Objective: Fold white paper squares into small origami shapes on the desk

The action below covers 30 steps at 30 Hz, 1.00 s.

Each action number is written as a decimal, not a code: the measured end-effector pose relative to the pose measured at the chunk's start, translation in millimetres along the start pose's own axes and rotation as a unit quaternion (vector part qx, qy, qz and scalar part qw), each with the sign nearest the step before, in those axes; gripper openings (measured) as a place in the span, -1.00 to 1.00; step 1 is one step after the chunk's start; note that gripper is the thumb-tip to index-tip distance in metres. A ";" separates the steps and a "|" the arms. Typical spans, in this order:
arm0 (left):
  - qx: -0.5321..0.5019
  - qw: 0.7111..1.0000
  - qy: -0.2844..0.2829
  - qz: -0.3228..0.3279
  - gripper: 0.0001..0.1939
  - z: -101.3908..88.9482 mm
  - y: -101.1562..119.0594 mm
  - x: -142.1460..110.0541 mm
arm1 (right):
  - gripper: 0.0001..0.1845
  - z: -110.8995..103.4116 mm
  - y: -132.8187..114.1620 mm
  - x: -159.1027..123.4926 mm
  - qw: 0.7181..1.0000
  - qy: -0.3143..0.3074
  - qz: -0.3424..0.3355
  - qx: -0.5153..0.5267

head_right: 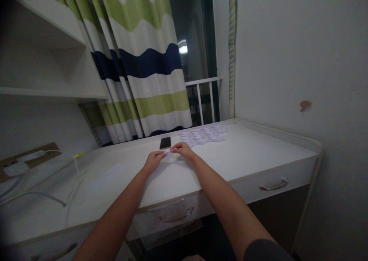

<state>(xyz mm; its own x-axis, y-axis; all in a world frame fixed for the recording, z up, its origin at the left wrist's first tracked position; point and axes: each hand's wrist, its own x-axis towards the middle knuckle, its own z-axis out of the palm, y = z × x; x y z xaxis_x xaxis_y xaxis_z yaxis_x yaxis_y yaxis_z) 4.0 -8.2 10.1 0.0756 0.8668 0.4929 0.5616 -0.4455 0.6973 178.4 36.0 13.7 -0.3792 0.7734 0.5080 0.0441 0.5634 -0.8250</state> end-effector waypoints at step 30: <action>-0.049 0.998 0.013 -0.035 -0.71 1.1 -2.1 2.3 | -0.88 -0.6 3.0 2.9 1.000 -0.011 -0.020 -0.009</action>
<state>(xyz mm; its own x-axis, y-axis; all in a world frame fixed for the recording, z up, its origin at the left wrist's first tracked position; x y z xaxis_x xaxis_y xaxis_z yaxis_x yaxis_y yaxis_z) 3.9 -5.0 9.2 0.0167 0.8908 0.4541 0.4815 -0.4052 0.7771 178.0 40.1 12.9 -0.4019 0.7434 0.5346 0.0442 0.5989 -0.7996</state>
